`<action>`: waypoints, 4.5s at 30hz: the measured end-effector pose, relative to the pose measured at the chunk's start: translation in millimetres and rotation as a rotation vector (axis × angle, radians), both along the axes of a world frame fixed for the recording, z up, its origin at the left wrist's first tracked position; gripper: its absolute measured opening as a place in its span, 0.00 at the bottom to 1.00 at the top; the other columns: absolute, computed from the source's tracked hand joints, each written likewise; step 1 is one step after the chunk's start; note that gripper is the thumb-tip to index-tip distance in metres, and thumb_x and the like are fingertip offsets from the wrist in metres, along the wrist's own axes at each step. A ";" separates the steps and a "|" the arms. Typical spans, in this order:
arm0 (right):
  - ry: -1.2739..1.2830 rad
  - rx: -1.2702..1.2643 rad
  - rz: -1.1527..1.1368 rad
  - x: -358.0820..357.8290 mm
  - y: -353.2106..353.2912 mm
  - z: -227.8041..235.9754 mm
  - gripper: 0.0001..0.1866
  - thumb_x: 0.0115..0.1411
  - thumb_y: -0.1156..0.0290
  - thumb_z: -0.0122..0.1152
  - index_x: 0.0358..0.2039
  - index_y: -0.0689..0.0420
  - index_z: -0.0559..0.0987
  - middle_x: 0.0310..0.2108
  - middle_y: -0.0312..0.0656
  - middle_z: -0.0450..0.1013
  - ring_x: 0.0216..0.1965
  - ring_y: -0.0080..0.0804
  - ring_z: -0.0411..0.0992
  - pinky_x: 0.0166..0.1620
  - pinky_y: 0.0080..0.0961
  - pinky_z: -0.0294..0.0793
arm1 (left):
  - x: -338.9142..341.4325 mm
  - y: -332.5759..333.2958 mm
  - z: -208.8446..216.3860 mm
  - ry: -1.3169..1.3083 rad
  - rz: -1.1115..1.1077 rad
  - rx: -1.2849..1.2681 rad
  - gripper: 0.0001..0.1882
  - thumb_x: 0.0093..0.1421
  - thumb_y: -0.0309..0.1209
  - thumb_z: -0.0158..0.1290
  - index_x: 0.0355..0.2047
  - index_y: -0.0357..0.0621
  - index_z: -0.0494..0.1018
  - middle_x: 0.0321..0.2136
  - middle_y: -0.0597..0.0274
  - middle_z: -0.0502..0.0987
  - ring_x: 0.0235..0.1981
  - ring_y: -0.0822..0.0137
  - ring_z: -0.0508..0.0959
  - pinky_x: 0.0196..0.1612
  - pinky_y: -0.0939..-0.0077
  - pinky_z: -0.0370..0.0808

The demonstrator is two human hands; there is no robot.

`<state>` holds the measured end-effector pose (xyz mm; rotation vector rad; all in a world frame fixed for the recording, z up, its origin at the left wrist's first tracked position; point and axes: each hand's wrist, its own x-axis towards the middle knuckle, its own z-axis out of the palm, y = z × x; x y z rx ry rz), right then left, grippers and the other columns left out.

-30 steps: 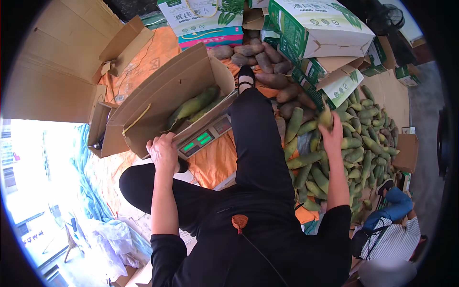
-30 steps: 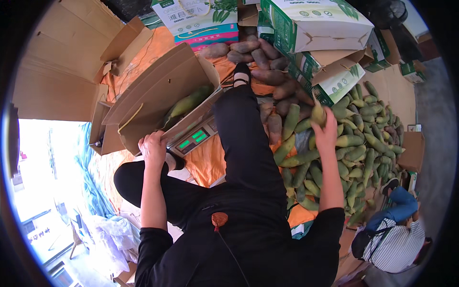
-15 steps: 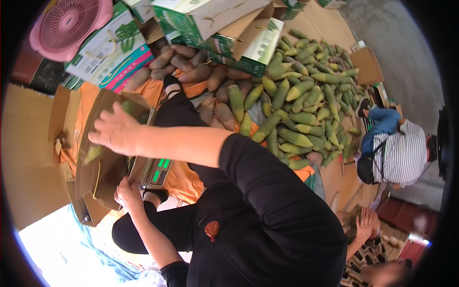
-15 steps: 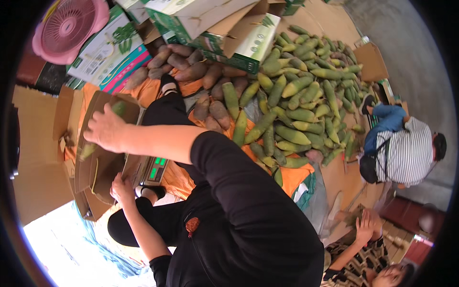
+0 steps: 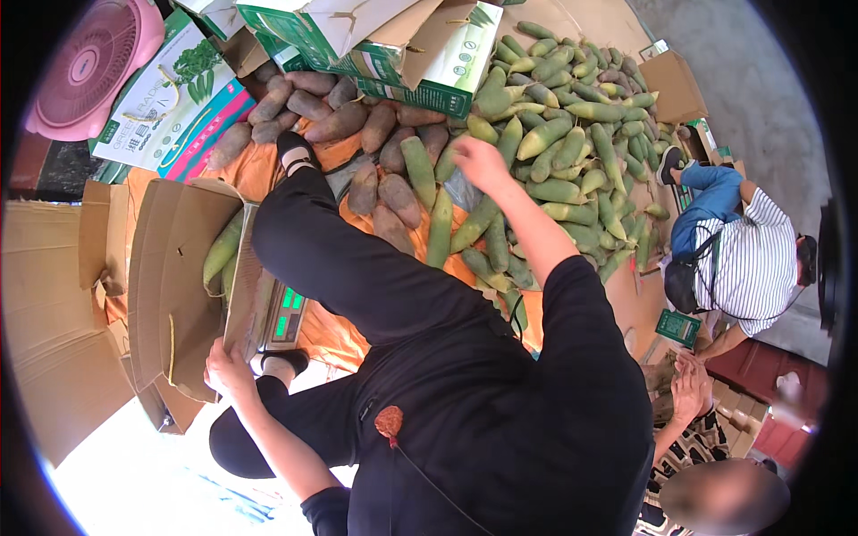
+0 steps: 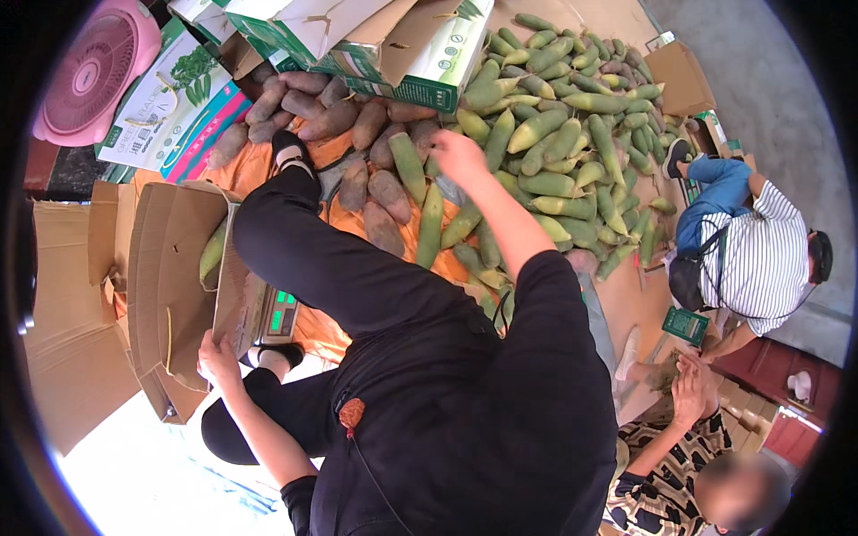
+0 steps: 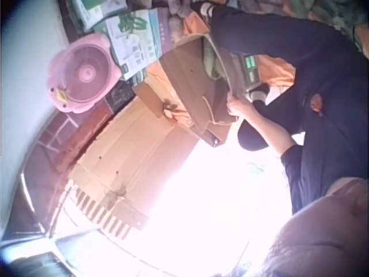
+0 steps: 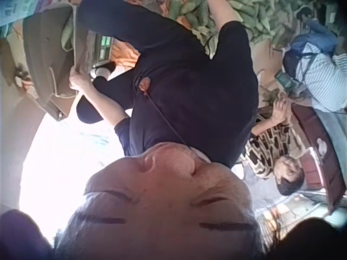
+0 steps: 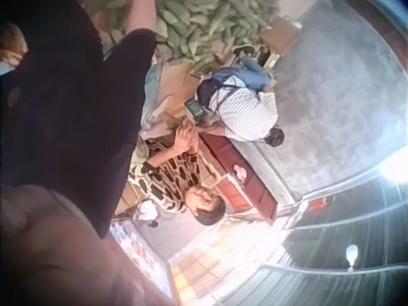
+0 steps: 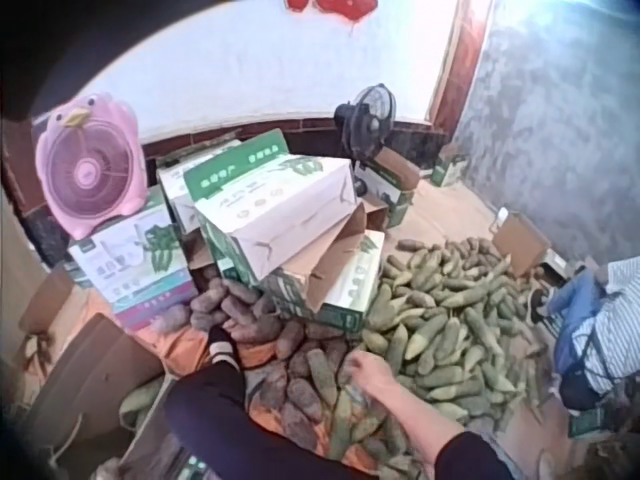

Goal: The recorder is sitting on the floor sorting long green vegetables into cardboard boxes, occasionally using a scale to weigh the boxes.

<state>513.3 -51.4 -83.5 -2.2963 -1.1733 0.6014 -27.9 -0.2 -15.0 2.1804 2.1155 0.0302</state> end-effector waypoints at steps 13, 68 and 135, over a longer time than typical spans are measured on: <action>0.399 -0.307 -0.774 66.8 -167.9 -167.8 0.25 0.52 0.65 0.66 0.50 0.58 0.71 0.40 0.43 0.74 0.36 0.39 0.73 0.37 0.39 0.72 | 4.7 3.0 3.8 -0.023 -0.002 -0.028 0.11 0.53 0.33 0.55 0.36 0.42 0.74 0.30 0.47 0.78 0.34 0.47 0.78 0.39 0.57 0.72; 1.028 0.835 0.561 -307.3 147.5 190.5 0.29 0.43 0.78 0.71 0.45 0.58 0.66 0.38 0.40 0.70 0.40 0.26 0.71 0.43 0.24 0.75 | 13.8 -9.9 17.4 -0.139 0.000 0.122 0.09 0.51 0.26 0.54 0.35 0.47 0.75 0.32 0.60 0.77 0.40 0.58 0.75 0.53 0.58 0.63; 0.930 0.002 0.246 -43.2 -5.6 79.4 0.36 0.46 0.73 0.64 0.58 0.59 0.66 0.51 0.38 0.69 0.52 0.29 0.67 0.54 0.25 0.65 | 18.8 -7.6 15.7 -0.134 -0.024 0.091 0.07 0.51 0.27 0.55 0.32 0.46 0.74 0.30 0.58 0.75 0.38 0.56 0.74 0.51 0.57 0.63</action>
